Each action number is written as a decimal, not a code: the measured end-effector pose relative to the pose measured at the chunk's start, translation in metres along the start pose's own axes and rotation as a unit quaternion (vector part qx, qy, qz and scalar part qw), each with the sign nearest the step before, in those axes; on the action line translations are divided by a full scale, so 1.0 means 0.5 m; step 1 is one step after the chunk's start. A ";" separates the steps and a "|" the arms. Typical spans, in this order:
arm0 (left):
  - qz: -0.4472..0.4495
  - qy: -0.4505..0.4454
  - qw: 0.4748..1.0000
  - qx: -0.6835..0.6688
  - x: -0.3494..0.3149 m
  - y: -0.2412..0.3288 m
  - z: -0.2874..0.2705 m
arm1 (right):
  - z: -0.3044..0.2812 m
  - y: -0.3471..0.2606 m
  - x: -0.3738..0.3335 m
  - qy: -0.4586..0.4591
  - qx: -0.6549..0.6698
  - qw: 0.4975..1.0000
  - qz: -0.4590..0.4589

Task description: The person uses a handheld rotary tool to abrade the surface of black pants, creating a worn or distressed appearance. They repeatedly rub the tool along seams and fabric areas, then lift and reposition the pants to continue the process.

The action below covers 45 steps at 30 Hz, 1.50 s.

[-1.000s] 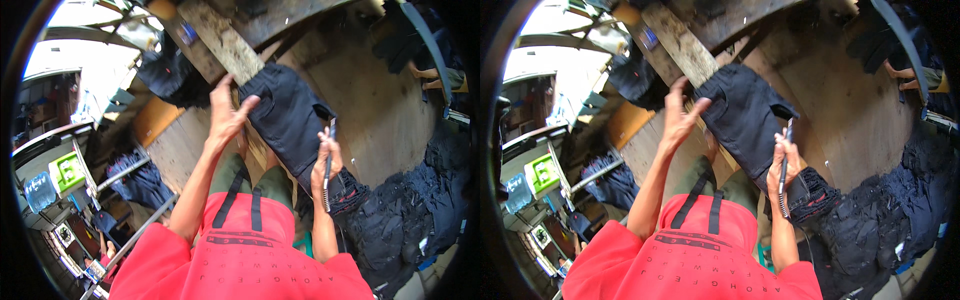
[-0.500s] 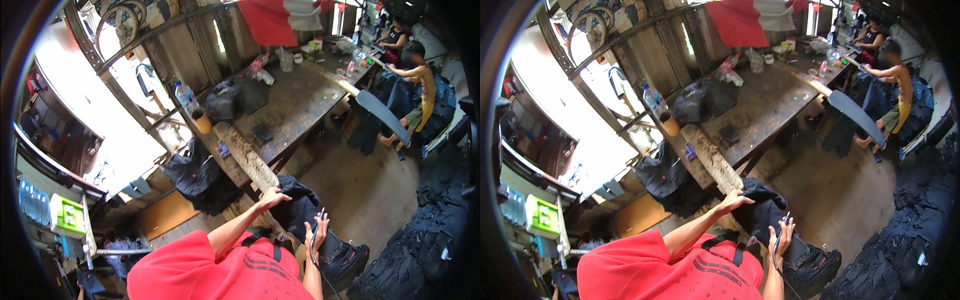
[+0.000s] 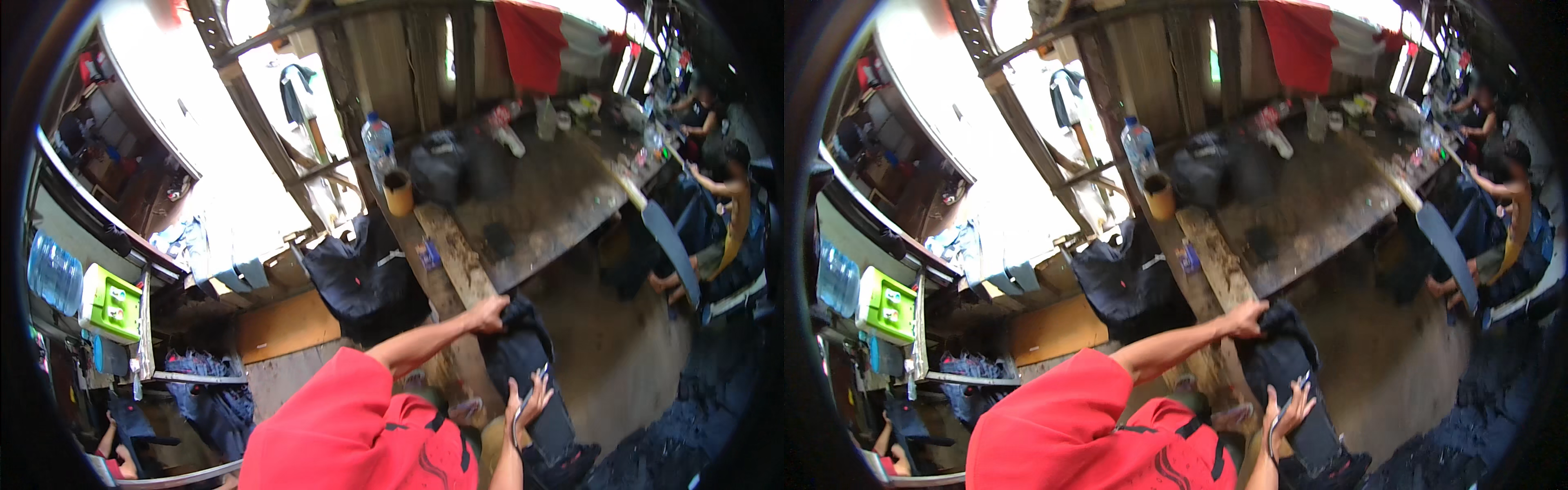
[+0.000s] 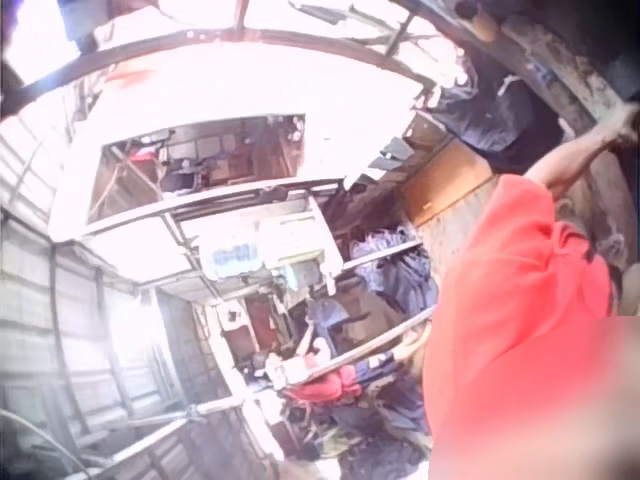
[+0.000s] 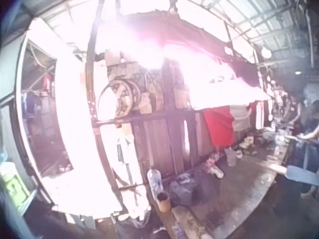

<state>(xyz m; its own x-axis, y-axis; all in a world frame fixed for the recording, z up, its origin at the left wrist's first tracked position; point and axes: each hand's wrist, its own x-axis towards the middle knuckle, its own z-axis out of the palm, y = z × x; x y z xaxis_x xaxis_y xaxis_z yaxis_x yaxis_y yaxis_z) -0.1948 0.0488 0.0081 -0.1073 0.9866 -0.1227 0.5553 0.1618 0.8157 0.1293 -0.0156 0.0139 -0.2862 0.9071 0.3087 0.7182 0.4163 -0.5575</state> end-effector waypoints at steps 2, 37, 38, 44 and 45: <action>-0.090 0.038 0.993 0.063 0.007 0.006 0.017 | 0.019 -0.013 0.006 0.029 -0.023 0.999 -0.033; 0.005 0.182 0.975 0.128 -0.194 0.005 0.213 | 0.081 0.076 0.212 -0.221 0.249 0.891 -0.307; -0.006 0.200 0.974 0.104 -0.196 0.003 0.209 | 0.077 0.077 0.213 -0.222 0.249 0.894 -0.298; -0.068 0.330 0.936 0.096 -0.174 0.005 0.159 | 0.064 0.097 0.218 -0.195 0.312 0.915 -0.163; -0.087 0.317 0.940 0.087 -0.163 0.009 0.146 | 0.069 0.098 0.217 -0.175 0.341 0.919 -0.093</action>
<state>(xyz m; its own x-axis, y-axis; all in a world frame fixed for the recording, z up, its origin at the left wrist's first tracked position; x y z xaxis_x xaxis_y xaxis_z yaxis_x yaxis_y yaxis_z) -0.1231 -0.0293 -0.0195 -0.6482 0.7444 0.1606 0.6049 0.3752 0.7024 0.1118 0.1053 -0.0067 -0.6368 0.7302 0.2477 0.1049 0.4003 -0.9104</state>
